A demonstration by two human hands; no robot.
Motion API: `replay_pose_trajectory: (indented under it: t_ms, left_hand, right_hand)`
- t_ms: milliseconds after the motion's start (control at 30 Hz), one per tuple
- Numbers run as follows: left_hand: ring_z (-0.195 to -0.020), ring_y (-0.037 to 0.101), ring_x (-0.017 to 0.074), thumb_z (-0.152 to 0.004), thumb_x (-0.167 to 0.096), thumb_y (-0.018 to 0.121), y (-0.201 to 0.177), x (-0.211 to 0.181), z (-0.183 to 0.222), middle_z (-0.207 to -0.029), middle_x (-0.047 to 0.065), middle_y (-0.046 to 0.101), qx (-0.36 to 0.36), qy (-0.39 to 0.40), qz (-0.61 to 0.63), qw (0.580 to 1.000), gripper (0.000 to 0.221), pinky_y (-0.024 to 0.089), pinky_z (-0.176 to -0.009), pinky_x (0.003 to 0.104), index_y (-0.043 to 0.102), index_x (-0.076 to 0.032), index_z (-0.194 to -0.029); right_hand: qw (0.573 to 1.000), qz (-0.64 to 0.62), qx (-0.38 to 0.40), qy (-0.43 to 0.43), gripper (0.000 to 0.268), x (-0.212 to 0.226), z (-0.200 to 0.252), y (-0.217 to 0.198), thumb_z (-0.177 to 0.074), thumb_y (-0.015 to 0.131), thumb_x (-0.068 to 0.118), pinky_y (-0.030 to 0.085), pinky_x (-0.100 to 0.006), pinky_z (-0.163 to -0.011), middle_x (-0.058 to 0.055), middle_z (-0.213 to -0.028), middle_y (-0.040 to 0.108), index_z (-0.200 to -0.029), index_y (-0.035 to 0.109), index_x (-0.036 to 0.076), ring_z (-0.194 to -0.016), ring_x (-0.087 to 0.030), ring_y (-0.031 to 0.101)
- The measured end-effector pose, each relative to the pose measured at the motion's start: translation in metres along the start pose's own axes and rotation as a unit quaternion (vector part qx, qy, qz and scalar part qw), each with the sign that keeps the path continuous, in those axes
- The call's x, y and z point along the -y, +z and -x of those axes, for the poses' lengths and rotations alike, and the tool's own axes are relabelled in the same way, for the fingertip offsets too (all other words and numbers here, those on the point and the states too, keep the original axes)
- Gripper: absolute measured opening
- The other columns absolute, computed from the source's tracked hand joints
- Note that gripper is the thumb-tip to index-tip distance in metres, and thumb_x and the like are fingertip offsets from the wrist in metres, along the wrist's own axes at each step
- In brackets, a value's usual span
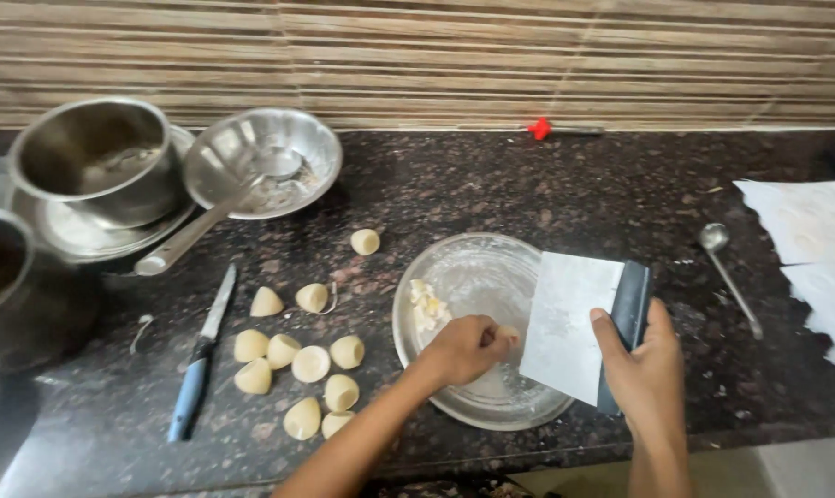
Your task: Breaking down white material chunks on a metal plate using a scraper tool.
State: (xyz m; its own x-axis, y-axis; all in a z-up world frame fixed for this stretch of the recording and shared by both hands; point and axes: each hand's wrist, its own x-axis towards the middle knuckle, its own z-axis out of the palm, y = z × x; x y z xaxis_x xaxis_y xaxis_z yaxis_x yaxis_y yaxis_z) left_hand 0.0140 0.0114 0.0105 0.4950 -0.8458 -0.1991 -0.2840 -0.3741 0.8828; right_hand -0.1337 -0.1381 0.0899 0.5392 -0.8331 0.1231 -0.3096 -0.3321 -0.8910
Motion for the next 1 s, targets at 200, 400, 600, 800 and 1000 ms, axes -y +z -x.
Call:
replay_pose_trajectory:
  t_ms: [200,400,600,800,1000]
  left_hand:
    - [-0.089,0.070,0.0453,-0.094,-0.030,0.064,0.018,0.009,-0.034,-0.087,0.030,0.071,-0.122,0.033,-0.072,0.989,0.044,0.054,-0.082,0.052,0.057,0.005,-0.121]
    - [-0.087,0.075,0.0381,-0.092,-0.006,0.052,0.001,0.028,-0.034,-0.084,0.023,0.074,-0.080,0.026,-0.081,0.993,0.039,0.058,-0.080,0.046,0.055,-0.001,-0.130]
    - [-0.088,0.075,0.0369,-0.092,0.003,0.046,-0.035,-0.006,-0.031,-0.098,0.019,0.076,-0.194,0.082,-0.024,0.977,0.039,0.057,-0.079,0.045,0.055,-0.002,-0.130]
    - [-0.091,0.073,0.0377,-0.099,-0.009,0.054,-0.058,-0.047,-0.019,-0.106,0.020,0.074,-0.240,0.081,0.026,0.967,0.031,0.056,-0.079,0.047,0.056,-0.002,-0.129]
    - [-0.094,0.071,0.0310,-0.090,0.004,0.047,-0.056,-0.032,-0.017,-0.114,0.019,0.071,-0.276,0.081,0.048,0.957,0.046,0.054,-0.085,0.042,0.050,0.000,-0.135]
  right_hand:
    - [0.999,0.033,-0.023,-0.008,0.028,-0.007,-0.004,-0.009,-0.091,0.073,0.015,0.054,-0.032,-0.068,-0.011,-0.092,0.077,-0.113,0.066,0.000,-0.077,-0.014,0.070]
    - [0.990,0.141,-0.005,-0.004,0.033,-0.004,-0.011,0.002,-0.089,0.072,0.022,0.055,-0.033,-0.058,-0.010,-0.082,0.076,-0.117,0.064,0.005,-0.064,-0.015,0.072]
    - [0.977,0.200,0.072,-0.019,0.026,0.050,-0.023,0.017,-0.093,0.067,0.025,0.047,-0.038,-0.044,-0.010,-0.065,0.073,-0.115,0.063,0.012,-0.048,-0.021,0.068]
    - [0.923,0.253,0.103,-0.269,0.029,0.013,-0.043,0.053,-0.093,0.069,0.024,0.048,-0.039,-0.044,-0.015,-0.069,0.070,-0.116,0.059,0.009,-0.056,-0.033,0.072]
    - [0.935,0.312,0.145,-0.087,0.027,0.089,-0.038,0.026,-0.103,0.059,0.035,0.047,-0.042,-0.032,-0.010,-0.060,0.069,-0.123,0.058,0.016,-0.040,-0.024,0.067]
